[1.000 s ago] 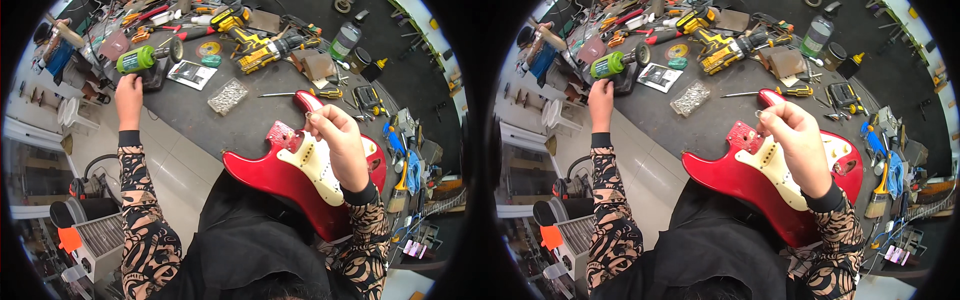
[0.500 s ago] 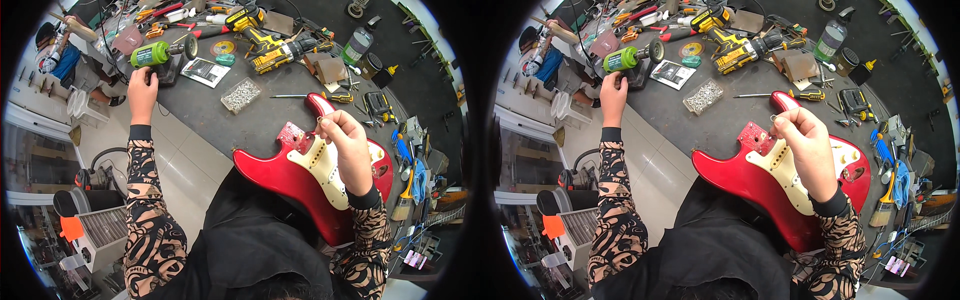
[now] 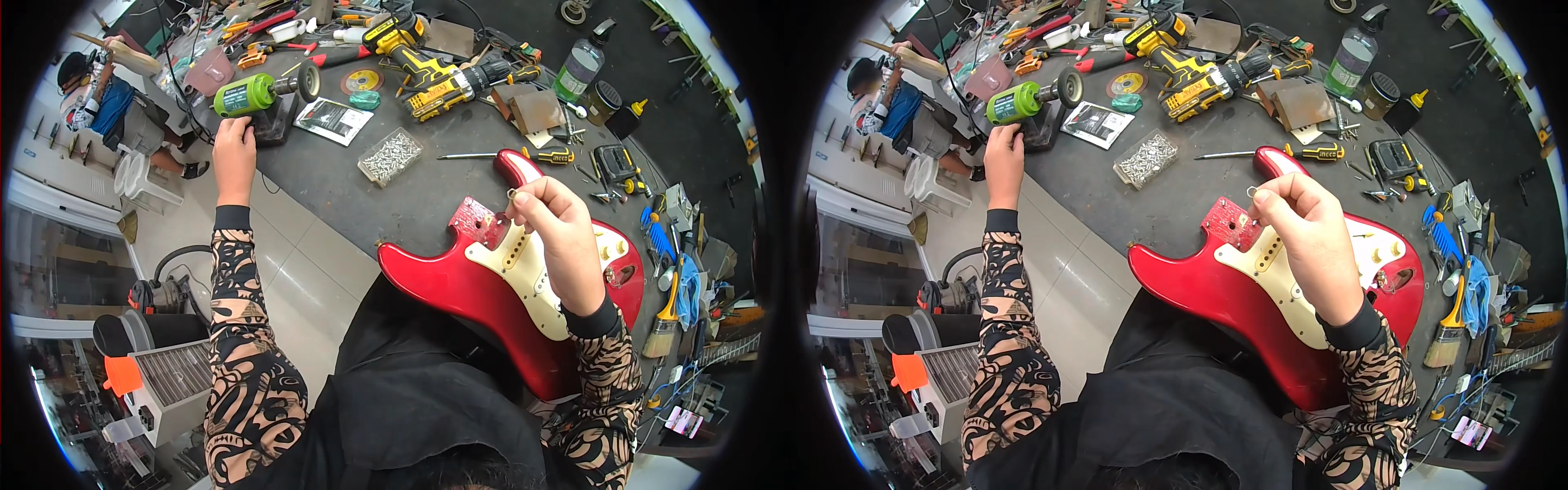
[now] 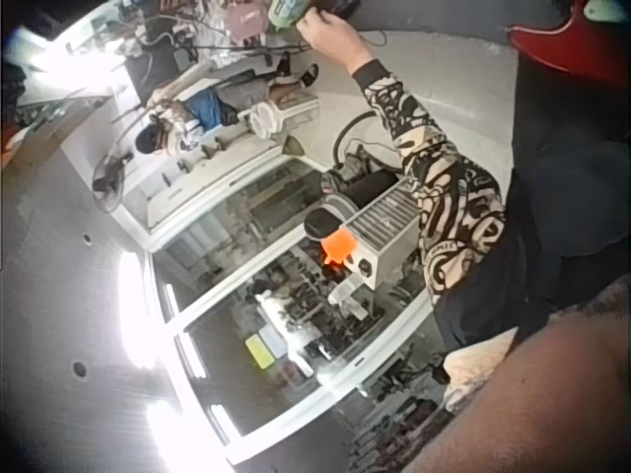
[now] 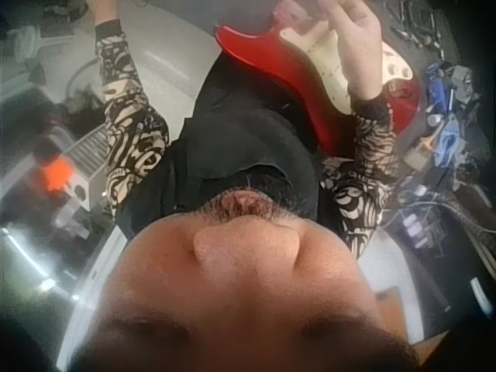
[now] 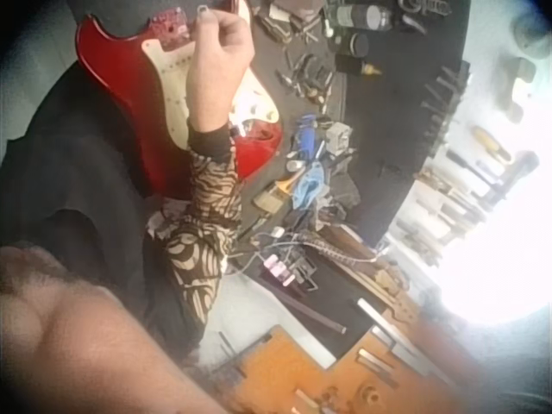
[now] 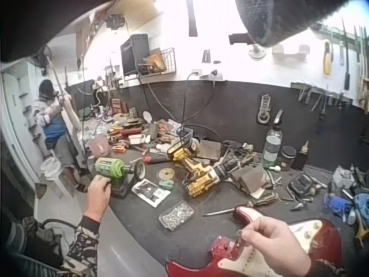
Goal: The person sands a small wooden block, then handles small metal hardware and screws on a red electric guitar body. They use a brush to clean the guitar's pickguard area and assemble a metal bridge component with screws and springs, repeatedly adjusting and inspecting the parts.
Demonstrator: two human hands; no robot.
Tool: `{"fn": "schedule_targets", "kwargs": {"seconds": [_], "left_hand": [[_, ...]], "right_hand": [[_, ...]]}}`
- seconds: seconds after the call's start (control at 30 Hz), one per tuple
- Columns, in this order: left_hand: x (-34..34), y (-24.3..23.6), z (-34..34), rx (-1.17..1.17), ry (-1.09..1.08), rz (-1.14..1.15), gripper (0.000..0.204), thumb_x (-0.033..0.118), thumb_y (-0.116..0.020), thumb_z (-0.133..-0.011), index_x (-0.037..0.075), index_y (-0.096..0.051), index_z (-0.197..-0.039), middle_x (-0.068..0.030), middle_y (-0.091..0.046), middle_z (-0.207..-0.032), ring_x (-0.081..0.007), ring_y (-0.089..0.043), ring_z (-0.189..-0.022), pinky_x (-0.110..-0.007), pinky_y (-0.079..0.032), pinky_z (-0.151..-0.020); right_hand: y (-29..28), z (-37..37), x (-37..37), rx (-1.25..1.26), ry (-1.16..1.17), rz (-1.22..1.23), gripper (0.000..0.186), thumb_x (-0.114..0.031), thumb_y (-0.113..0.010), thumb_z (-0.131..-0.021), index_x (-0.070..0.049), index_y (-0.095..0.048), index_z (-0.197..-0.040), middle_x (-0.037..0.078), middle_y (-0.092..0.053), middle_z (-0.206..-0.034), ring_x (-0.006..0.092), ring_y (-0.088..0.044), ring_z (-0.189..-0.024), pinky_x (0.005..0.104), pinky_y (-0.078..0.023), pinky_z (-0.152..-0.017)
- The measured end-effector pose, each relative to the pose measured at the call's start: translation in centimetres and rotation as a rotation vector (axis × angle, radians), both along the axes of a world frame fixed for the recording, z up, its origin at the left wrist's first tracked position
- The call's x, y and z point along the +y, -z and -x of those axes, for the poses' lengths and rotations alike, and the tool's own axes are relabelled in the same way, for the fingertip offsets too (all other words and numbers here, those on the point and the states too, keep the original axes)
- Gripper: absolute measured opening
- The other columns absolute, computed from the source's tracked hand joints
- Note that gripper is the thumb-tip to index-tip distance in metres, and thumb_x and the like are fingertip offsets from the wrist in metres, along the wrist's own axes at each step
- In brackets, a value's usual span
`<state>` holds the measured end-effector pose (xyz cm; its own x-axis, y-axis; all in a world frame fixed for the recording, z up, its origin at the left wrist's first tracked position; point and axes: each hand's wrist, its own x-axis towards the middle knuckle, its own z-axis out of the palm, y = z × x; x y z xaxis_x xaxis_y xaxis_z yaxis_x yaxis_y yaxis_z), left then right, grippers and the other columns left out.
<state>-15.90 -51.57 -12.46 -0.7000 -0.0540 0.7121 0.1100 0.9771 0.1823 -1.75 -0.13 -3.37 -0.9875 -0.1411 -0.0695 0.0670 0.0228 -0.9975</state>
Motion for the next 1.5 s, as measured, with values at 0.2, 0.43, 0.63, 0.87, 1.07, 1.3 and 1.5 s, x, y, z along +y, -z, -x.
{"fn": "schedule_targets", "kwargs": {"seconds": [0.2, 0.43, 0.63, 0.87, 1.07, 1.3, 1.5], "left_hand": [[0.1, 0.2, 0.2, -0.028, -0.031, -0.038, 0.019, 0.010, -0.071, -0.101, 0.003, -0.075, -0.118, -0.0145, -0.071, -0.112, -0.0370, -0.071, -0.102, -0.047, -0.057, -0.090], [0.0, 0.5, 0.1, -0.010, -0.021, -0.068, 0.021, 0.012, -0.072, -0.101, 0.003, -0.075, -0.120, -0.0136, -0.070, -0.110, -0.0327, -0.072, -0.094, -0.044, -0.058, -0.086], [0.1, 0.7, 0.2, -0.022, -0.024, -0.115, 0.023, 0.012, -0.072, -0.102, 0.003, -0.074, -0.122, -0.0128, -0.070, -0.110, -0.0303, -0.073, -0.093, -0.043, -0.059, -0.087], [1.2, 0.3, -0.6, 0.069, -0.050, -0.168, 0.020, 0.009, -0.071, -0.101, 0.002, -0.074, -0.120, -0.0120, -0.071, -0.108, -0.0296, -0.072, -0.093, -0.042, -0.058, -0.086], [12.3, -0.8, -3.1, 0.147, 0.312, -0.017, 0.023, 0.000, -0.069, -0.093, 0.005, -0.075, -0.114, -0.0115, -0.075, -0.111, -0.0339, -0.073, -0.104, -0.046, -0.059, -0.091], [17.8, -1.3, 4.6, -0.396, 0.107, 0.264, 0.030, 0.019, -0.077, -0.097, 0.007, -0.072, -0.124, -0.0138, -0.073, -0.121, -0.0393, -0.077, -0.100, -0.051, -0.062, -0.083], [18.6, -1.5, 4.3, -0.325, 0.085, 0.211, 0.035, 0.029, -0.083, -0.093, 0.004, -0.071, -0.116, -0.0186, -0.073, -0.116, -0.0394, -0.077, -0.096, -0.052, -0.062, -0.078]], "right_hand": [[0.1, 0.1, 0.2, -0.013, -0.001, -0.001, 0.022, -0.021, -0.070, -0.108, 0.001, -0.071, -0.108, 0.002, -0.071, -0.096, 0.0090, -0.063, -0.090, 0.0268, -0.051, -0.088], [0.6, 0.2, 0.1, -0.010, -0.010, 0.045, 0.018, -0.022, -0.070, -0.108, -0.004, -0.072, -0.105, 0.001, -0.072, -0.093, 0.0077, -0.060, -0.087, 0.0271, -0.047, -0.083], [0.5, 0.2, 0.0, -0.017, -0.013, 0.064, 0.018, -0.021, -0.071, -0.108, -0.003, -0.072, -0.105, 0.002, -0.072, -0.094, 0.0079, -0.060, -0.087, 0.0267, -0.047, -0.085], [0.3, -0.1, 0.1, -0.020, -0.018, 0.055, 0.018, -0.021, -0.070, -0.108, -0.003, -0.071, -0.106, 0.002, -0.071, -0.094, 0.0081, -0.060, -0.088, 0.0267, -0.048, -0.085], [0.6, -0.4, 0.8, -0.016, -0.020, 0.024, 0.020, -0.018, -0.069, -0.109, 0.002, -0.070, -0.110, 0.001, -0.070, -0.099, 0.0091, -0.064, -0.094, 0.0270, -0.052, -0.089], [-0.2, -1.2, 0.4, 0.001, -0.070, 0.005, 0.017, -0.016, -0.068, -0.110, 0.001, -0.068, -0.110, 0.002, -0.070, -0.101, 0.0090, -0.065, -0.097, 0.0270, -0.052, -0.092], [0.2, -1.5, 0.7, 0.018, -0.052, -0.018, 0.014, -0.014, -0.068, -0.109, 0.000, -0.067, -0.110, 0.001, -0.070, -0.100, 0.0086, -0.065, -0.095, 0.0270, -0.052, -0.090]]}}
